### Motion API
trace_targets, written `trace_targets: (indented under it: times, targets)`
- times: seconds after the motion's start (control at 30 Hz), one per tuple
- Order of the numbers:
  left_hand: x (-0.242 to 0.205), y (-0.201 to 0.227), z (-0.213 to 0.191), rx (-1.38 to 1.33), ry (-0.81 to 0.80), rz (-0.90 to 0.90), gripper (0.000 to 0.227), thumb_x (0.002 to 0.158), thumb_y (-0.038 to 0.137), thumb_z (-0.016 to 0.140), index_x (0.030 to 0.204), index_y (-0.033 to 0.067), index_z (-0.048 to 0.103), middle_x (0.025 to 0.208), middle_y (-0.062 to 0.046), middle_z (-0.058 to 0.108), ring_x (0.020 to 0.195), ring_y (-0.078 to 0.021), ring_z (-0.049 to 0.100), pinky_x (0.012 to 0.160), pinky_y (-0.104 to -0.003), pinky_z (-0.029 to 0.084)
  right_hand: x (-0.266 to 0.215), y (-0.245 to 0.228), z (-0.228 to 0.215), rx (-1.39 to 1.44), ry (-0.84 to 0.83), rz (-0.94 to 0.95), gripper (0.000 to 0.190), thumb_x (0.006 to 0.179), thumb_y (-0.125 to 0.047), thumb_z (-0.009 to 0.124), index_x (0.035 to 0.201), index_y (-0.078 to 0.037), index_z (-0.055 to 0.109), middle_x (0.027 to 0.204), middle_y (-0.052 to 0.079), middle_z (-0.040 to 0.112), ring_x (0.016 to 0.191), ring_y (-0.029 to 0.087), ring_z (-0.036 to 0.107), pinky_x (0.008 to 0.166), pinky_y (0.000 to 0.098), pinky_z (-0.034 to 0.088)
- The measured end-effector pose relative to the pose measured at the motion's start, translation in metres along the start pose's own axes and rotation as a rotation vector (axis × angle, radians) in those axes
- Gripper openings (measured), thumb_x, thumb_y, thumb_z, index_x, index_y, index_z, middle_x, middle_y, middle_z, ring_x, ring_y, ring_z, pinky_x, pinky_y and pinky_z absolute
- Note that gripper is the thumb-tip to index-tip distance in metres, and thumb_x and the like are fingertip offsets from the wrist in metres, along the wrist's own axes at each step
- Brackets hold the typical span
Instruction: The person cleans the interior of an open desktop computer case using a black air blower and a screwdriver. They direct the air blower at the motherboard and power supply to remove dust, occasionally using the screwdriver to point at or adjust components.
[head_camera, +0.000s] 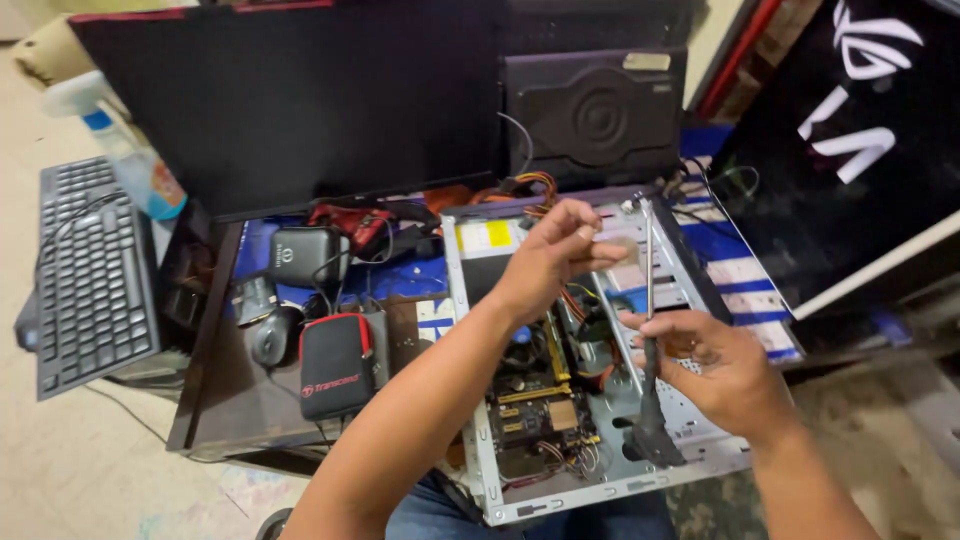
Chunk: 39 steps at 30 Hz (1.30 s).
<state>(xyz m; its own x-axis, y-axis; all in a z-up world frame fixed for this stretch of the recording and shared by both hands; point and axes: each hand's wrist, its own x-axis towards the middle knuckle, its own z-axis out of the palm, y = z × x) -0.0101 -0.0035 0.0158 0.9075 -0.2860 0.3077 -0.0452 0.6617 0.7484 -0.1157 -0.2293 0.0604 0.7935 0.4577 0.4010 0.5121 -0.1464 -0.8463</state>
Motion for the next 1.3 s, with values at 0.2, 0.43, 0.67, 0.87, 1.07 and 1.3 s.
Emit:
trace_targets:
  times: [0.2, 0.43, 0.67, 0.87, 1.07, 1.3]
  targets:
    - [-0.002, 0.005, 0.004, 0.03, -0.071, 0.007, 0.004, 0.106, 0.014, 0.058, 0.106, 0.0157, 0.054, 0.099, 0.0, 0.064, 0.103, -0.0245, 0.075, 0.093, -0.033, 0.061, 0.001, -0.006, -0.014, 0.745, 0.115, -0.036, 0.023, 0.091, 0.001, 0.049, 0.107, -0.002, 0.064, 0.111, 0.019, 0.066, 0.085, 0.026, 0.068, 0.074, 0.0359, 0.057]
    - [-0.005, 0.009, 0.011, 0.125, -0.108, 0.019, 0.006, 0.106, 0.016, 0.059, 0.106, 0.0171, 0.052, 0.107, 0.003, 0.057, 0.103, -0.0247, 0.075, 0.096, -0.035, 0.059, 0.012, -0.04, -0.015, -0.937, 0.127, 0.17, 0.048, 0.106, -0.018, 0.051, 0.152, -0.026, 0.048, 0.098, 0.002, 0.079, 0.08, 0.034, 0.074, 0.07, 0.053, 0.061]
    - [-0.007, 0.007, 0.013, 0.192, -0.182, 0.02, 0.005, 0.106, 0.012, 0.058, 0.108, 0.0131, 0.054, 0.102, -0.004, 0.058, 0.103, -0.0229, 0.073, 0.102, -0.037, 0.059, -0.001, -0.016, -0.006, -1.193, 0.119, 0.154, 0.064, 0.1, -0.012, 0.058, 0.154, -0.045, 0.052, 0.075, -0.005, 0.057, 0.054, 0.029, 0.055, 0.049, 0.0492, 0.05]
    - [-0.008, 0.009, 0.017, 0.224, -0.201, 0.038, 0.005, 0.106, 0.014, 0.058, 0.108, 0.0131, 0.054, 0.105, -0.004, 0.055, 0.103, -0.0215, 0.073, 0.101, -0.035, 0.06, 0.0, -0.018, -0.006, -1.192, 0.113, 0.137, 0.065, 0.099, -0.009, 0.057, 0.154, -0.042, 0.054, 0.071, -0.004, 0.052, 0.05, 0.029, 0.049, 0.046, 0.0483, 0.047]
    - [-0.008, 0.008, 0.018, 0.22, -0.205, 0.047, 0.007, 0.106, 0.015, 0.058, 0.109, 0.0117, 0.053, 0.105, -0.005, 0.055, 0.102, -0.0218, 0.073, 0.101, -0.036, 0.061, 0.0, -0.019, -0.007, -1.199, 0.087, 0.161, 0.067, 0.099, -0.01, 0.058, 0.156, -0.042, 0.051, 0.07, -0.004, 0.052, 0.052, 0.028, 0.051, 0.047, 0.0487, 0.05]
    - [-0.008, 0.01, 0.018, 0.201, -0.219, 0.059, 0.008, 0.107, 0.015, 0.058, 0.11, 0.0117, 0.052, 0.106, -0.005, 0.053, 0.102, -0.0227, 0.073, 0.099, -0.038, 0.061, -0.001, -0.019, -0.008, -1.184, 0.055, 0.191, 0.068, 0.099, -0.01, 0.058, 0.158, -0.042, 0.047, 0.07, -0.002, 0.053, 0.051, 0.029, 0.052, 0.047, 0.0503, 0.049]
